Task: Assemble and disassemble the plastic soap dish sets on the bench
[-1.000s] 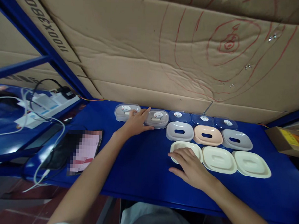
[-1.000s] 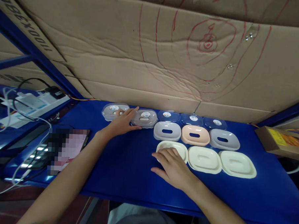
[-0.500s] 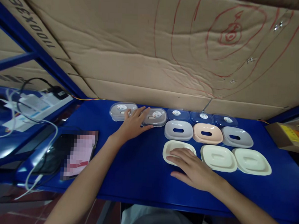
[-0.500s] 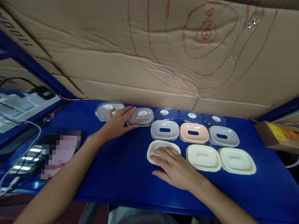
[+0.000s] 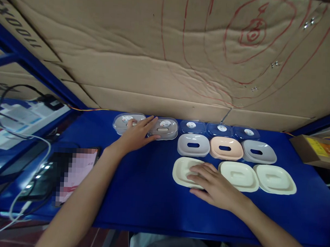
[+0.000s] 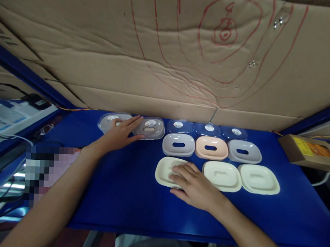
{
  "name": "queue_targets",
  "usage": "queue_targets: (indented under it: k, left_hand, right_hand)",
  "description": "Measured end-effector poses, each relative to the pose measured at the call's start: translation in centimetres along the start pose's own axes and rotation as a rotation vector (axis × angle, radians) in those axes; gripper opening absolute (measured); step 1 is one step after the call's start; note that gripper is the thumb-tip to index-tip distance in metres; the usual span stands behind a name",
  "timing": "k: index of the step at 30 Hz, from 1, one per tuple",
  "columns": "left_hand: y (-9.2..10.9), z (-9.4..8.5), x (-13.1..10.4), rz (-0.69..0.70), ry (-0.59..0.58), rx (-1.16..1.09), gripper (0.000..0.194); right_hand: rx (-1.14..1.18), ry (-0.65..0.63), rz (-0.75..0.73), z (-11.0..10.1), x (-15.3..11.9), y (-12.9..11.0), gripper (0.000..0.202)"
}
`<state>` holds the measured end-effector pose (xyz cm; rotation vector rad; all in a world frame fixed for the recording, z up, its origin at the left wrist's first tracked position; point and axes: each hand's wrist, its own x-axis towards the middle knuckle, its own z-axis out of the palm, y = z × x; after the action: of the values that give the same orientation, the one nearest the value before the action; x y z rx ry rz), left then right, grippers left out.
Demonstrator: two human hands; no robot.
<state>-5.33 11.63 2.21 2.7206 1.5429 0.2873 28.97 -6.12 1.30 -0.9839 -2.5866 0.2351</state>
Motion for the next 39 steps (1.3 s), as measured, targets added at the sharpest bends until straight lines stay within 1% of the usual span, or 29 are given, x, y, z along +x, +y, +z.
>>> queue_targets:
  k: [8,16,18,21,23,25,27,30,39]
  left_hand:
    - [-0.5,0.1,0.9,-0.002,-0.006,0.006,0.07]
    - [-0.1,0.1,0.7,0.009,0.008,-0.011,0.072]
    - [0.1,0.0,0.6,0.01,0.022,-0.016,0.073]
    - [0.2,0.1,0.5,0.004,0.05,-0.022,0.072]
    - [0.1,0.1,0.4,-0.001,0.067,-0.027,0.069]
    - [-0.1,0.1,0.3,-0.002,0.079,-0.033,0.067]
    - [-0.3,0.2,0.1,-0.003,0.087,-0.039,0.066]
    - [-0.5,0.3,-0.1,-0.009,0.098,-0.041,0.064]
    - [-0.3,0.6,-0.3,-0.003,0.116,-0.048,0.065]
  right_hand:
    - [0.044,-0.019,0.012,0.6,-0.2,-0.1,0.031]
    - [0.081,-0.024,0.004,1.1,-0.1,-0.3,0.032]
    - [0.092,-0.023,-0.006,1.1,-0.1,-0.4,0.036]
    - [0.099,0.001,-0.015,1.1,-0.1,-0.6,0.048]
    - [0.082,0.026,0.013,0.9,0.0,-0.6,0.053]
    - [0.054,0.046,0.067,0.7,-0.1,-0.4,0.049]
    - [0.027,0.046,0.114,0.5,-0.1,-0.2,0.04]
    - [0.006,0.037,0.143,0.4,-0.1,0.2,0.03]
    - [0.019,0.02,0.142,0.4,0.1,0.2,0.027]
